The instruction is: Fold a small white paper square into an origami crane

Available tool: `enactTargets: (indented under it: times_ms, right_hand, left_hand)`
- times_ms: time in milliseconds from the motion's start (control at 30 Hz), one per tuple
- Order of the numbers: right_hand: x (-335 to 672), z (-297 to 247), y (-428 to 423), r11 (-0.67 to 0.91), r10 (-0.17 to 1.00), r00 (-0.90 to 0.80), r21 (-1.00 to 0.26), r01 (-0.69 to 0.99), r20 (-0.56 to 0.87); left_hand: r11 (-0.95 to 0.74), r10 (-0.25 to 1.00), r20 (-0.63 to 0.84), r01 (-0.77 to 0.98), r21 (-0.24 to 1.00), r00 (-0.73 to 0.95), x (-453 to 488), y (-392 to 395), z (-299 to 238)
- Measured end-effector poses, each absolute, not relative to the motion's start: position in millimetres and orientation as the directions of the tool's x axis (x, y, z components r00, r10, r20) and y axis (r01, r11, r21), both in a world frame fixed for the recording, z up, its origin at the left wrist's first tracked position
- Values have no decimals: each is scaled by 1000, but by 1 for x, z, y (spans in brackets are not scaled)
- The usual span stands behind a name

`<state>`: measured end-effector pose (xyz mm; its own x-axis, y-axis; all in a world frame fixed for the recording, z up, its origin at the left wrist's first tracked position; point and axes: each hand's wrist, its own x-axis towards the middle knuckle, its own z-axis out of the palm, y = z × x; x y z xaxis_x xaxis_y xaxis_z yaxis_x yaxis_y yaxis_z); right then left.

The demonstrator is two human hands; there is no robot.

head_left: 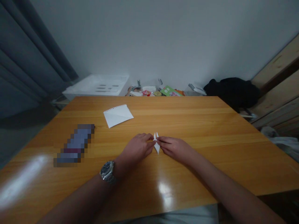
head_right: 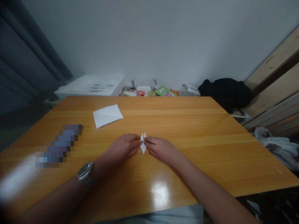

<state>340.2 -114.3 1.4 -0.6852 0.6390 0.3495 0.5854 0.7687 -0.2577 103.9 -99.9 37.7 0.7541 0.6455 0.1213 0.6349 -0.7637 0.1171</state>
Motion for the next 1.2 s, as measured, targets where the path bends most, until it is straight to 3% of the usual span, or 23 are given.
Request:
enactTargets:
  times_ms: [333, 567, 1200]
  right_hand:
    - [344, 14, -118, 752, 659, -690, -286, 594, 301]
    - [347, 13, -116, 744, 667, -674, -321, 586, 317]
    - [348, 16, -118, 749, 659, -693, -341, 569, 292]
  left_hand:
    - [-772, 636, 132, 628, 103, 760, 102, -111, 38]
    - [-776, 629, 157, 602, 188, 761, 101, -107, 34]
    - [-795, 606, 151, 602, 77, 781, 106, -112, 43]
